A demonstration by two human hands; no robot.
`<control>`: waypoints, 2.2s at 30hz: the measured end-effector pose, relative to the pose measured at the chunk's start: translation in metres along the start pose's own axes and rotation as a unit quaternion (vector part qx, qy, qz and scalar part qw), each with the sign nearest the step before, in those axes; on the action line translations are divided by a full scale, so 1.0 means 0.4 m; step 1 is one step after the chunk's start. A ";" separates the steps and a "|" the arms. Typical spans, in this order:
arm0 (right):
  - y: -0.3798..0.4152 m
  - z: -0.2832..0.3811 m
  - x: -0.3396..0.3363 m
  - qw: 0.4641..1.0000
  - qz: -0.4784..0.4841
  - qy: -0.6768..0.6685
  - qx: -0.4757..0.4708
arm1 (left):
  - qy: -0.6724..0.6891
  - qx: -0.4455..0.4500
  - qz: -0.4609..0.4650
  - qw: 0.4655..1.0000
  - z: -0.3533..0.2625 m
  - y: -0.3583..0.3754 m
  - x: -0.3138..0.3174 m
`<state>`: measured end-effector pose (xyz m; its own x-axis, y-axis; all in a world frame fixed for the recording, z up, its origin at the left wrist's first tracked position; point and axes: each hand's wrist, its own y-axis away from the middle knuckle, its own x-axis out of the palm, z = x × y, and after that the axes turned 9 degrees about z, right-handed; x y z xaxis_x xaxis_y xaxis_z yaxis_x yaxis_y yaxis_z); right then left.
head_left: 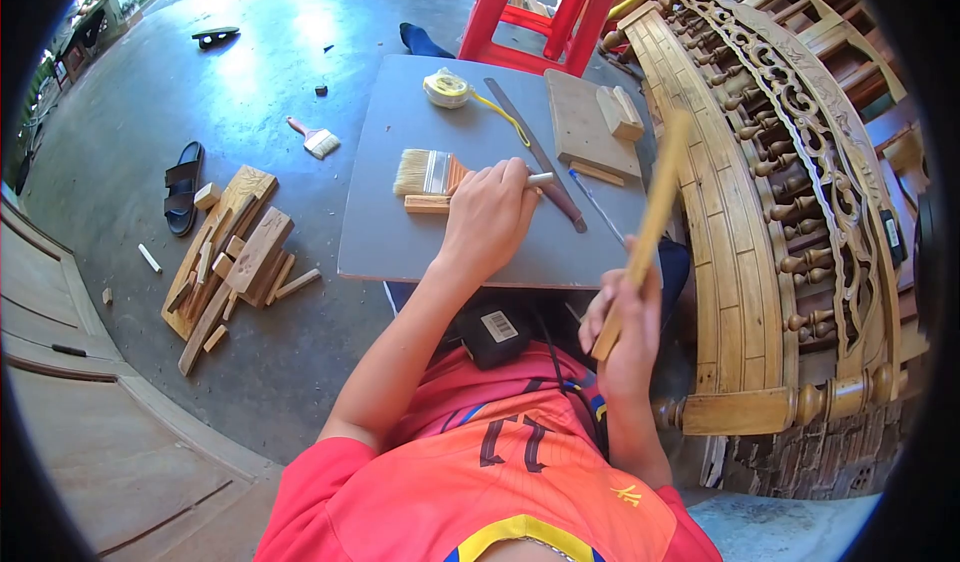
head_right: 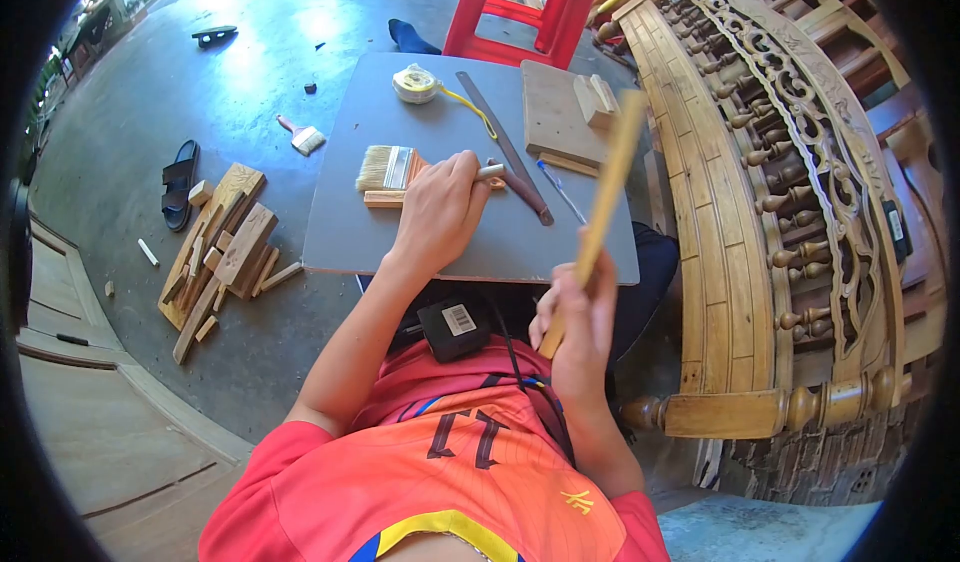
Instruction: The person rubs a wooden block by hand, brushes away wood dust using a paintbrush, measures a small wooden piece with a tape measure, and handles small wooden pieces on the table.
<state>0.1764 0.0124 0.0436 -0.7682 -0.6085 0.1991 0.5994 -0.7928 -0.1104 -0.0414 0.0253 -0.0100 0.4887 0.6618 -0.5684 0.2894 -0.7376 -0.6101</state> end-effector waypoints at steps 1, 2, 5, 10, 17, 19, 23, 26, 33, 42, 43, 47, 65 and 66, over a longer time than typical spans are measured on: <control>-0.006 0.000 0.012 0.998 -0.033 -0.024 -0.044 | 0.001 -0.001 0.000 1.000 -0.001 -0.001 0.002; -0.008 -0.003 0.026 0.993 -0.065 -0.049 -0.087 | 0.001 -0.002 -0.001 1.000 -0.002 0.000 0.004; 0.023 -0.032 0.014 0.996 0.053 0.023 0.074 | -0.006 0.000 0.001 1.000 0.004 -0.002 0.005; 0.011 -0.021 -0.029 0.993 0.055 -0.017 0.107 | -0.020 -0.002 -0.007 1.000 0.009 0.003 0.004; 0.008 -0.040 0.015 0.981 0.080 -0.093 0.147 | -0.032 -0.006 0.002 0.999 0.017 0.003 0.015; 0.014 -0.040 0.001 0.953 0.159 -0.096 0.239 | -0.045 -0.012 0.010 0.999 0.021 0.009 0.015; -0.012 -0.019 -0.009 0.986 0.048 -0.121 0.103 | -0.051 -0.008 -0.001 0.999 0.020 0.007 0.017; -0.022 -0.029 -0.007 0.986 -0.052 -0.155 -0.008 | -0.051 -0.009 -0.001 0.999 0.021 0.009 0.017; 0.014 -0.039 -0.024 0.963 0.136 -0.115 0.204 | -0.047 -0.001 -0.021 0.999 0.027 0.009 0.017; -0.002 -0.050 0.036 0.981 0.039 -0.137 0.130 | -0.046 -0.003 -0.018 0.999 0.030 0.011 0.019; -0.002 -0.042 0.018 0.967 0.106 -0.118 0.198 | -0.048 -0.001 -0.021 0.999 0.032 0.011 0.021; -0.023 -0.025 -0.019 0.974 0.119 -0.113 0.154 | -0.052 -0.013 -0.040 0.998 0.032 0.015 0.016; -0.063 -0.015 -0.028 0.966 0.145 0.098 0.191 | -0.074 -0.035 -0.067 0.994 0.034 0.004 0.029; -0.061 -0.011 -0.027 0.970 0.137 0.079 0.182 | -0.074 -0.035 -0.066 0.994 0.035 0.006 0.027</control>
<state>0.1690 0.0382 0.0400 -0.5763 -0.8154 0.0551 0.8037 -0.5532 0.2191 -0.0470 0.0326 -0.0254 0.3178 0.7623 -0.5638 0.4030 -0.6469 -0.6474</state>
